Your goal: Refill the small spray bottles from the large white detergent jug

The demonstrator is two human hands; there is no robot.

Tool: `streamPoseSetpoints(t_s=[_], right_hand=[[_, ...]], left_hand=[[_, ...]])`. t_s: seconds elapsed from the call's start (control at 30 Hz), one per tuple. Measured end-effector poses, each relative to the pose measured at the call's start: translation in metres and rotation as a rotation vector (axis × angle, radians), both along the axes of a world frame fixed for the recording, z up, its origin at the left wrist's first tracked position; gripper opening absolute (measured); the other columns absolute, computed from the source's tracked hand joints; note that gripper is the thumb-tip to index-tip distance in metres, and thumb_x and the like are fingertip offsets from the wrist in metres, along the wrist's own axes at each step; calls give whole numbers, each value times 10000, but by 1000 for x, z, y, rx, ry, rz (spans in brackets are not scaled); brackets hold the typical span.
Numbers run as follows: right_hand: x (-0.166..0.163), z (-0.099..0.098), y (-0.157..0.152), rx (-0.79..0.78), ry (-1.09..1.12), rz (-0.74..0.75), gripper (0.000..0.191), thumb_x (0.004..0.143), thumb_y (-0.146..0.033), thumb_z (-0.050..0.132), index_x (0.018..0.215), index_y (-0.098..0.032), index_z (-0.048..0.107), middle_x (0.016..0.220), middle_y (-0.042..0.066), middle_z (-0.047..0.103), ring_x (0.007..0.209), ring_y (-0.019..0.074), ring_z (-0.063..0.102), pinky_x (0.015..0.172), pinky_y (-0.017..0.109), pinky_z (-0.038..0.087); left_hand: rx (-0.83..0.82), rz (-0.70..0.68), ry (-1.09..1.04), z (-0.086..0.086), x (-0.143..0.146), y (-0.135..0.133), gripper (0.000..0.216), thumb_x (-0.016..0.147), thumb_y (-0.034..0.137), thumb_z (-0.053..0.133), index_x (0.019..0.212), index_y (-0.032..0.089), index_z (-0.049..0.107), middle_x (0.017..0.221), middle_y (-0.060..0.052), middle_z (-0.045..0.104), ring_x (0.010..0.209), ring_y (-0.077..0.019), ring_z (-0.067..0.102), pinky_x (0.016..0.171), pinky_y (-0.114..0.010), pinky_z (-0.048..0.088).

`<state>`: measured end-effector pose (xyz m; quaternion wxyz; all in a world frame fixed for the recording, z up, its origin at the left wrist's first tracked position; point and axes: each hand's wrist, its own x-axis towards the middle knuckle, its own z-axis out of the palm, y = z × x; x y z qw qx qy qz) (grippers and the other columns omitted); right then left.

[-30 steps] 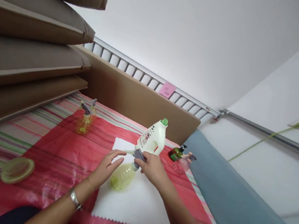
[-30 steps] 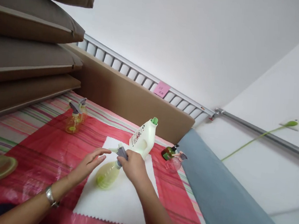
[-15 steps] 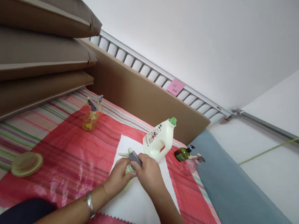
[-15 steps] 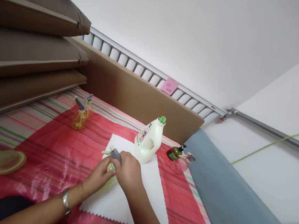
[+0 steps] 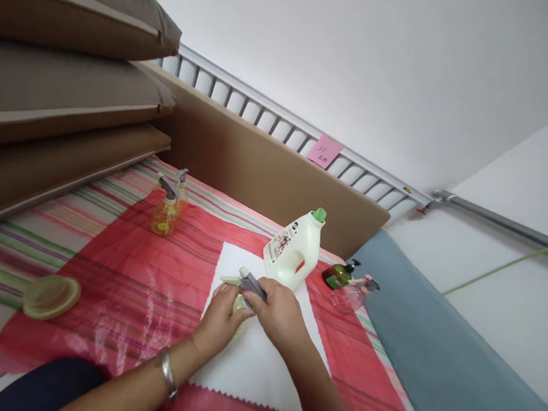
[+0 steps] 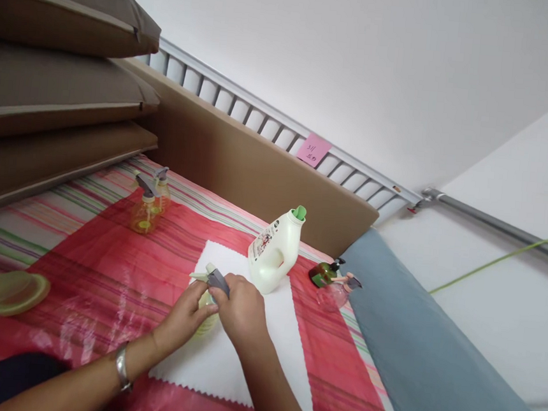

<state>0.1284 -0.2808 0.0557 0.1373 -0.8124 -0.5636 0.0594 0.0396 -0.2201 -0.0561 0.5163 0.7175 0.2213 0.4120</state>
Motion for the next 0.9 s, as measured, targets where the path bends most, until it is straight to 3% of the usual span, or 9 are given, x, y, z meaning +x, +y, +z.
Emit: streamPoseSetpoints(t_s=[0.07, 0.23, 0.3, 0.4, 0.47, 0.57, 0.63, 0.73, 0.9], right_hand=[[0, 1, 0, -4, -3, 3, 204, 784, -325, 538, 627, -201, 495, 685, 3, 574, 644, 143, 506, 561, 230, 282], [4, 1, -1, -16, 33, -25, 192, 779, -327, 539, 636, -205, 497, 675, -5, 569, 642, 143, 502, 546, 225, 270], [4, 0, -2, -16, 31, -23, 193, 778, -335, 542, 640, -204, 504, 674, -5, 570, 643, 143, 501, 543, 225, 267], [2, 0, -2, -13, 9, -20, 187, 782, -329, 540, 648, -202, 517, 682, -4, 574, 637, 137, 496, 543, 225, 258], [1, 0, -2, -13, 0, -21, 180, 783, -313, 538, 646, -199, 514, 681, -4, 574, 632, 132, 491, 544, 225, 252], [0, 1, -3, -20, 5, -23, 176, 782, -306, 539, 647, -196, 512, 679, -3, 572, 628, 130, 489, 543, 225, 246], [-1, 1, -3, -19, 1, -17, 173, 780, -311, 544, 653, -196, 520, 686, -1, 574, 633, 131, 491, 546, 227, 245], [0, 1, -4, -9, -6, -3, 166, 781, -320, 547, 667, -200, 534, 701, -1, 581, 646, 133, 498, 557, 229, 250], [5, -1, -3, -8, 24, -18, 161, 781, -315, 541, 669, -200, 526, 691, -2, 577, 645, 134, 496, 551, 226, 251]], left_hand=[[-24, 24, 9, 1, -1, -3, 333, 755, 304, 597, 1049, 159, 540, 1046, -104, 594, 1016, -263, 514, 888, -408, 391], [-33, -206, 10, 9, -5, 3, 266, 797, 287, 548, 1036, 173, 560, 1057, -86, 595, 1027, -234, 519, 912, -376, 386], [-44, -147, 5, 8, -3, 3, 213, 780, 278, 571, 961, 168, 588, 1008, -80, 615, 991, -234, 534, 903, -379, 389], [-69, 23, -9, 2, 1, 0, 346, 693, 271, 666, 1005, 163, 562, 1019, -82, 611, 990, -251, 530, 876, -392, 403], [-48, 8, 2, 0, 3, -2, 391, 672, 279, 686, 1023, 169, 555, 1021, -78, 610, 981, -253, 531, 855, -392, 413], [0, -88, -8, 0, 3, -2, 228, 722, 277, 637, 931, 192, 603, 974, -55, 631, 955, -233, 547, 860, -370, 409], [-5, -41, -12, 2, 2, -1, 149, 740, 275, 614, 866, 195, 620, 929, -47, 644, 936, -228, 557, 858, -361, 409], [-23, 50, 19, 5, 0, -2, 273, 700, 316, 655, 932, 182, 600, 955, -63, 633, 942, -246, 554, 841, -375, 420], [21, -156, 4, 7, -5, 0, 246, 819, 323, 525, 1016, 190, 588, 1020, -68, 613, 1003, -221, 536, 893, -365, 404]])
